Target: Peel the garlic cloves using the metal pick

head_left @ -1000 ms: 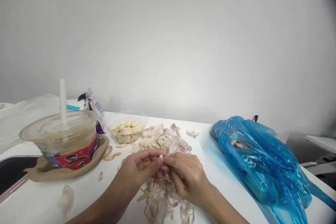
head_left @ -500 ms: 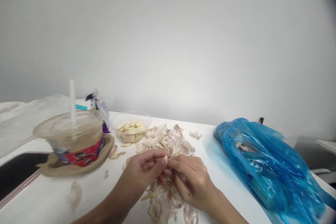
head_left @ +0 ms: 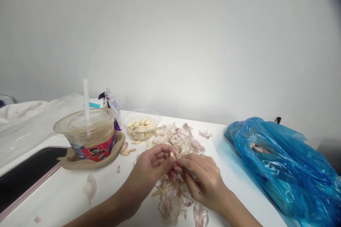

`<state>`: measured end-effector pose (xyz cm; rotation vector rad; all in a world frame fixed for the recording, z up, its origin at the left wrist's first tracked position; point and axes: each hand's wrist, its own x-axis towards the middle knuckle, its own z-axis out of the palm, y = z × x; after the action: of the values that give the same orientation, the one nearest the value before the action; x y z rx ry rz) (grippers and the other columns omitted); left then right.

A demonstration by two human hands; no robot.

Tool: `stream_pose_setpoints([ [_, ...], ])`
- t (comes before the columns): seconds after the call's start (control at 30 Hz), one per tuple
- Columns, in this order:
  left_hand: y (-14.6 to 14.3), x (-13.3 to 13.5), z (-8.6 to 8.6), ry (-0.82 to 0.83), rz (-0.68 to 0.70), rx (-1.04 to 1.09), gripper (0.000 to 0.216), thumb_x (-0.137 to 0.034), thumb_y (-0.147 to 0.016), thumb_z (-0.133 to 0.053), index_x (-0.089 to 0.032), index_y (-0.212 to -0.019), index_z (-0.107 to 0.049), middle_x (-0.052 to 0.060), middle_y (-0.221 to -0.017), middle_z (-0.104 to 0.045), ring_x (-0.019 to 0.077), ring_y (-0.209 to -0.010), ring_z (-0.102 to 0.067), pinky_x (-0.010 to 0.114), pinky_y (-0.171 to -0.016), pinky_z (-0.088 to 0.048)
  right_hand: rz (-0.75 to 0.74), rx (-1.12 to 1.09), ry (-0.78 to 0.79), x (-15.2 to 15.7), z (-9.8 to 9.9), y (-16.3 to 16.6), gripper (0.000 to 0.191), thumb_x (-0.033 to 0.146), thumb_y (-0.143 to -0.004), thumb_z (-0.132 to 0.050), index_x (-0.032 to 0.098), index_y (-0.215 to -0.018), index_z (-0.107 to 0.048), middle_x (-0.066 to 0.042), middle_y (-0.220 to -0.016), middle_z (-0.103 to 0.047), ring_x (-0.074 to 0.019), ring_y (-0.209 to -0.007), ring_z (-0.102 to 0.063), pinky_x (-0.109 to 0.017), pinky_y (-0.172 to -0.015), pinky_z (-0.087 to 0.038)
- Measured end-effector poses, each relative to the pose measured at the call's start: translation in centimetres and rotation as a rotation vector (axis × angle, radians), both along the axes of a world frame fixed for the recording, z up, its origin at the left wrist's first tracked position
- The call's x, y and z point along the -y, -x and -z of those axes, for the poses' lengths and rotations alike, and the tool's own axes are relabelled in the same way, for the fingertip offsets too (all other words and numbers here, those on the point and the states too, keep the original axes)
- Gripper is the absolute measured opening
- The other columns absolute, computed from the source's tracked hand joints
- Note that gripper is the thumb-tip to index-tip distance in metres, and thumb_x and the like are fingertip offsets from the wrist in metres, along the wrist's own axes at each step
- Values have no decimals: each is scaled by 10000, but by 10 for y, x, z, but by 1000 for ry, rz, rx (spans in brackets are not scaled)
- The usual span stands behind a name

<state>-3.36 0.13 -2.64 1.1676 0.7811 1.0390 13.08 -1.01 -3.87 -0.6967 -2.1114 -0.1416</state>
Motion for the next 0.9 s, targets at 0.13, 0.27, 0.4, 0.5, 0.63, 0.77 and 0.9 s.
stream_pose_setpoints([
  [0.13, -1, 0, -2, 25, -26, -8, 132, -239, -731, -648, -163, -832, -612, -12, -643, -638, 111, -594, -566, 229, -597, -445, 6, -13, -4, 0, 0, 0, 205, 88, -838, -442, 156, -987, -564, -45, -722, -633, -139, -622, -595, -245, -530, -461],
  [0.27, 0, 0, -1, 27, -22, 2, 116, -238, -740, -637, -168, -828, -609, -14, -639, -629, 112, -603, -560, 229, -603, -439, -4, -24, -2, 0, 1, -1, 201, 72, -822, -472, 134, -986, -570, -63, -742, -645, -152, -658, -615, -253, -550, -474],
  [0.4, 0, -1, 0, 10, -7, 32, 82, -245, -779, -591, -176, -819, -575, -27, -601, -599, 105, -580, -543, 221, -579, -424, 12, -31, -3, 0, 1, -2, 242, 57, -817, -463, 142, -1020, -565, -72, -770, -654, -160, -673, -619, -262, -556, -478],
  [0.5, -2, -2, 1, 11, -4, 68, 63, -247, -806, -553, -184, -811, -549, -27, -607, -589, 111, -591, -538, 232, -586, -424, 19, -29, -17, 0, 2, -2, 263, 55, -815, -459, 149, -1041, -557, -75, -775, -659, -162, -661, -619, -265, -545, -479],
  [0.63, -2, -2, 0, 22, -1, 103, 54, -247, -811, -542, -193, -816, -547, -24, -644, -580, 116, -597, -535, 248, -593, -426, 27, -31, -24, -1, 4, -2, 251, 56, -811, -452, 152, -1015, -562, -77, -778, -661, -165, -659, -622, -268, -545, -484],
  [0.77, -1, 0, -1, 46, -7, 87, 96, -279, -817, -531, -200, -851, -573, -13, -676, -593, 118, -614, -529, 252, -613, -422, 28, -32, -25, -1, 3, -1, 243, 67, -818, -449, 152, -1018, -558, -71, -774, -660, -160, -653, -622, -265, -545, -483],
  [0.9, 0, 0, 1, 76, -43, 88, 171, -295, -801, -549, -210, -932, -618, -17, -658, -584, 112, -598, -510, 257, -640, -429, 21, -32, -24, -2, 1, -1, 229, 68, -822, -457, 148, -1014, -553, -70, -780, -660, -156, -667, -622, -261, -555, -481],
])
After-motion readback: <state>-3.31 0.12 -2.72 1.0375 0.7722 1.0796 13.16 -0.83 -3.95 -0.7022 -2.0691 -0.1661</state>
